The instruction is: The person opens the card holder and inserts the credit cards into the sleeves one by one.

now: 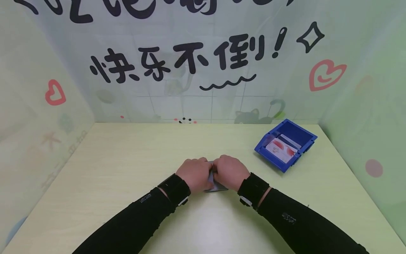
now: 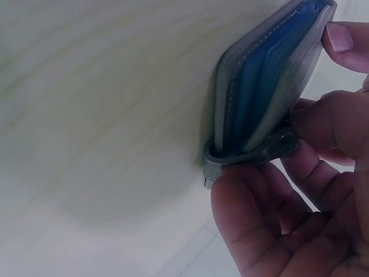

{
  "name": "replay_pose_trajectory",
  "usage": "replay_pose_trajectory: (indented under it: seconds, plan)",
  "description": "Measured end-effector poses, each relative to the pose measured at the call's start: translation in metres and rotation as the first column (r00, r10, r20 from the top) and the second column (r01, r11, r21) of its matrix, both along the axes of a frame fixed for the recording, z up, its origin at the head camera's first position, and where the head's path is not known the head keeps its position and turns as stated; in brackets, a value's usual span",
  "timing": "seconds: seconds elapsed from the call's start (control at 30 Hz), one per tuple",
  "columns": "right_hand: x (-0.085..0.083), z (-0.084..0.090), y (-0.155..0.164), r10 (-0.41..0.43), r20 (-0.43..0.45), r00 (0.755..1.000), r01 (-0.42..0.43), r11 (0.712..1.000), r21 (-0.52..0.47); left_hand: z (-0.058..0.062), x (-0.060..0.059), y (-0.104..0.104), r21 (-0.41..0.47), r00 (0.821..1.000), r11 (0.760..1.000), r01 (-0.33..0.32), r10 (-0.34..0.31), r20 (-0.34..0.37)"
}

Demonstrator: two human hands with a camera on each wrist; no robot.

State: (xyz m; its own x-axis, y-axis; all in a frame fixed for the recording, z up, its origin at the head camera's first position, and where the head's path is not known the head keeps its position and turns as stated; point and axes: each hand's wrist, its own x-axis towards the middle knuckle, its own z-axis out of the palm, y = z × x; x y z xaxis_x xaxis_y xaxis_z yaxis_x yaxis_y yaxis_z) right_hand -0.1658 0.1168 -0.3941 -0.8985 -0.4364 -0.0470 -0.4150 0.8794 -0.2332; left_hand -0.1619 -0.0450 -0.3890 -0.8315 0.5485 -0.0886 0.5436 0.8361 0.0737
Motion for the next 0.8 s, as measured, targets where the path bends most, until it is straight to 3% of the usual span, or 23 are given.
replay_pose_trajectory:
  seconds: [0.23,0.8]
  plan:
    - [-0.0023,-0.0033,-0.0001,-0.02,0.01,1.0,0.02,1.0,0.003,-0.0009,-0.0004,0.0001,-0.012,1.0,1.0,0.008,-0.008,-0.013]
    - [-0.003,-0.0073,0.0046,-0.051,0.063,0.997,0.058,0.993,-0.106,-0.0034,-0.0033,0.0006,-0.029,1.0,1.0,0.0,0.001,0.008]
